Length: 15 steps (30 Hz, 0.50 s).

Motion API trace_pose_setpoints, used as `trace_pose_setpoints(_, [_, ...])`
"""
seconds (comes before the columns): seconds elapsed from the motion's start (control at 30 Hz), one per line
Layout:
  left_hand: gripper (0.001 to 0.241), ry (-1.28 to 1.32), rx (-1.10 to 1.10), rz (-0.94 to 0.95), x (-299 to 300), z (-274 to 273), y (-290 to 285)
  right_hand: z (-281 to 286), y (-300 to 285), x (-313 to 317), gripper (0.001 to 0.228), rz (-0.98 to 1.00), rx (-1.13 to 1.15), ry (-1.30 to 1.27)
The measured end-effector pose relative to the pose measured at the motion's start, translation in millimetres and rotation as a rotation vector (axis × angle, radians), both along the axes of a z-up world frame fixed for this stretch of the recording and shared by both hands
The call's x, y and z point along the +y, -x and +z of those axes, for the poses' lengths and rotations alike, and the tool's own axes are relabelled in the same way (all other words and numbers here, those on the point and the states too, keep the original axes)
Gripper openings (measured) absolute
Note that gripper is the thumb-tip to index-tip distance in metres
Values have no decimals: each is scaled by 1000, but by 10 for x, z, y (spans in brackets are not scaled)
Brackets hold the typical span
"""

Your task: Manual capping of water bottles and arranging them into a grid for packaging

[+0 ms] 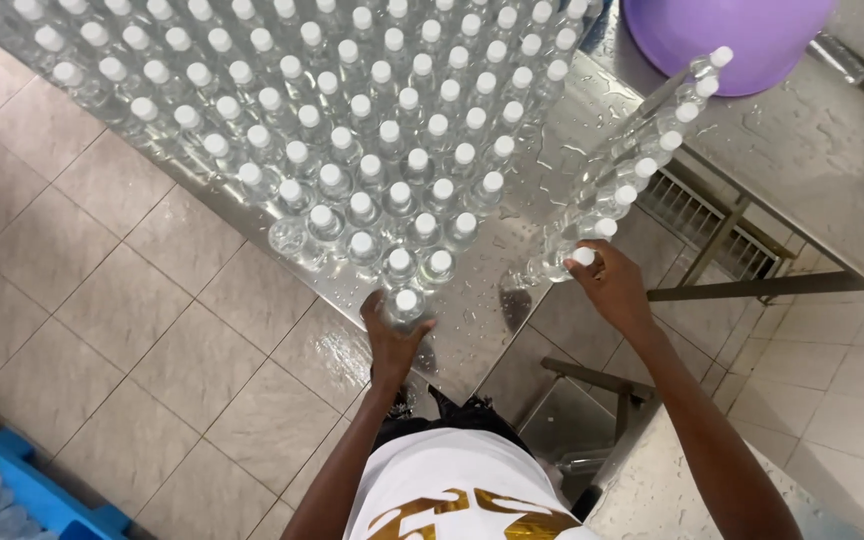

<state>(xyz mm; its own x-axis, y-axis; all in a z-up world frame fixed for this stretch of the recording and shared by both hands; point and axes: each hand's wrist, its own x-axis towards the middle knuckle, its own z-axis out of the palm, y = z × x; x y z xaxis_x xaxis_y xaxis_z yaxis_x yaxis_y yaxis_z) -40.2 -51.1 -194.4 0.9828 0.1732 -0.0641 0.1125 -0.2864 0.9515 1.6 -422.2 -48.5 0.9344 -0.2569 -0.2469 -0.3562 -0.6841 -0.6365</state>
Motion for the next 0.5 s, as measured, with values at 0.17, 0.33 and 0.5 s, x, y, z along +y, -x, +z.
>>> trace_pose_setpoints(0.17, [79,-62,-133,11,-71,44,-144,487,219,200,69,90,18,-3])
trace_pose_setpoints(0.33, [84,86,82,-38,192,117,-51,1778,496,711,60,190,206,-67])
trace_pose_setpoints(0.5, [72,359,98,-37,438,465,171,527,526,73,59,736,-149,-1072])
